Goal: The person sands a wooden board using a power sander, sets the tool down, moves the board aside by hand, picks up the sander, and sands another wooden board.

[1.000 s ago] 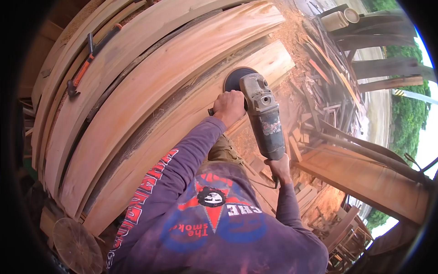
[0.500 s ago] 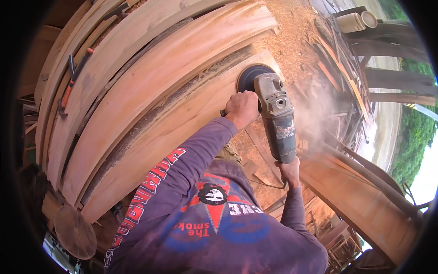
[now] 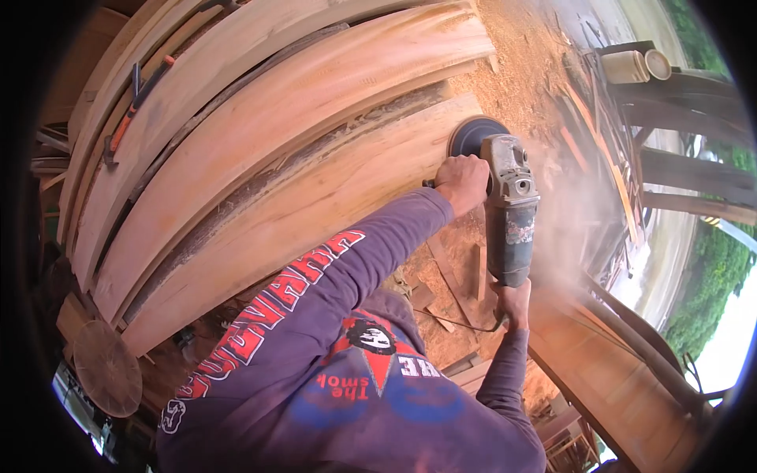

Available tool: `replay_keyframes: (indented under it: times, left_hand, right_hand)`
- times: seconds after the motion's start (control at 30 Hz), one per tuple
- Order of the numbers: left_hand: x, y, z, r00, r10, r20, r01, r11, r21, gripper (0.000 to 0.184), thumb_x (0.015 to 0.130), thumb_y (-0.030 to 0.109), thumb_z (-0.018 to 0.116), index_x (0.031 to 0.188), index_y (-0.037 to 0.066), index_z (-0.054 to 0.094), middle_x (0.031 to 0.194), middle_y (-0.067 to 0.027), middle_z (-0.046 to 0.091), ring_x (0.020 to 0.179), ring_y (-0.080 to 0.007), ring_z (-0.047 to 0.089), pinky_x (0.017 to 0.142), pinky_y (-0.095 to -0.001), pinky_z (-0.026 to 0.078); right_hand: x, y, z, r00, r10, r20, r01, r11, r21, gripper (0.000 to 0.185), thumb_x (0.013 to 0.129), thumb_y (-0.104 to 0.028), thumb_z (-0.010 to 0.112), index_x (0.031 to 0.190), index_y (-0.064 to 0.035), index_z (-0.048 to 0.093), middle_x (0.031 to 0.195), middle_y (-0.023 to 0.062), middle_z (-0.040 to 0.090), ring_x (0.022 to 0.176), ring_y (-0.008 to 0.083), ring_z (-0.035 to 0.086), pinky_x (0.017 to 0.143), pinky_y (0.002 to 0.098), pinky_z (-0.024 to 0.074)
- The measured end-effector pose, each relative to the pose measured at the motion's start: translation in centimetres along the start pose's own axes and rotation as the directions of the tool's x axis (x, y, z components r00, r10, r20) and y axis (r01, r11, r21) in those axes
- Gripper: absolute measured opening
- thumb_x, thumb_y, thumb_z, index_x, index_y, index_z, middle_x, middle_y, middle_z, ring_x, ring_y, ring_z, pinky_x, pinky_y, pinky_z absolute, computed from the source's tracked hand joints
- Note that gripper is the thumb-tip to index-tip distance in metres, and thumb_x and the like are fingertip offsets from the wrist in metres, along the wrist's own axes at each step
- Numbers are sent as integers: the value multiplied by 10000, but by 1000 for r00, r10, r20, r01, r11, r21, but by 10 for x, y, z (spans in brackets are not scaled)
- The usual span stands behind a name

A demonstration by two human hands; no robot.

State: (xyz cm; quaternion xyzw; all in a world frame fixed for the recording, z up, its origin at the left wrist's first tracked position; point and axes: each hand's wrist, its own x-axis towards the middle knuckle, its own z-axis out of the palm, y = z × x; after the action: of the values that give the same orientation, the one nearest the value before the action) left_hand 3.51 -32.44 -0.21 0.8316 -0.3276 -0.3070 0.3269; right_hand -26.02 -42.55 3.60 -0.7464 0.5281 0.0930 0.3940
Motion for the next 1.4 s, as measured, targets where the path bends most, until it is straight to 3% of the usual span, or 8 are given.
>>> replay_keyframes:
  times: [0.27,0.37,0.5,0.77,0.87,1.13,1.3,1.4]
  left_hand:
    - [-12,-16,6,992,3,-124,19,985,173,153,838,103,640,841,99,793,827,-118,772,806,-252,773,642,-385,585]
    - [-41,-44,6,977,14,-211,24,984,175,142,820,103,642,810,104,783,783,-103,761,764,-243,766,598,-377,571]
    - [-106,-76,-12,976,-6,-218,47,982,182,111,797,103,654,784,92,763,765,-109,751,745,-246,761,585,-374,569]
    - [-246,-150,-46,980,-133,-151,143,988,57,219,743,179,781,845,4,698,821,-189,737,776,-343,753,691,-441,597]
    - [-306,-183,-64,969,-126,-211,156,979,129,100,754,110,719,819,34,727,804,-156,745,778,-268,763,658,-368,596]
    - [-451,-278,-104,982,-91,-166,115,983,141,139,764,129,734,866,35,730,851,-167,751,833,-285,766,699,-377,603]
    - [-544,-340,-130,936,-335,-108,344,937,67,287,764,225,795,929,5,710,937,-225,745,902,-389,739,803,-489,593]
    - [-589,-364,-149,924,-377,-62,382,913,142,296,793,211,761,994,4,689,982,-212,747,944,-366,739,832,-459,594]
  right_hand:
    - [-8,-4,18,996,11,84,-6,998,-59,90,703,-58,694,708,22,652,637,20,601,571,125,544,535,326,415]
    - [-32,-1,47,989,-146,28,147,988,-41,106,691,-69,726,695,14,660,642,36,627,593,147,587,576,319,444]
    - [-71,7,71,985,-53,166,70,993,-98,281,697,-66,755,950,52,725,878,83,739,815,154,655,761,336,522]
    - [-175,-9,148,970,-128,208,144,988,-64,331,718,-79,801,1017,47,737,949,92,768,864,169,698,799,335,545]
    - [-223,-14,189,972,-135,195,158,981,-111,320,730,-92,805,1010,48,738,944,96,768,862,168,699,797,332,546]
    - [-364,-1,315,977,-102,187,131,980,-147,334,736,-130,810,1011,48,744,948,166,775,882,224,735,808,362,554]
    - [-432,-8,385,938,-248,240,293,940,-174,332,793,-165,782,1078,2,741,1048,210,761,1054,297,739,870,383,564]
    - [-447,11,410,918,-169,358,267,932,-244,339,829,-189,759,1108,1,729,1085,222,749,1091,316,725,886,395,568]
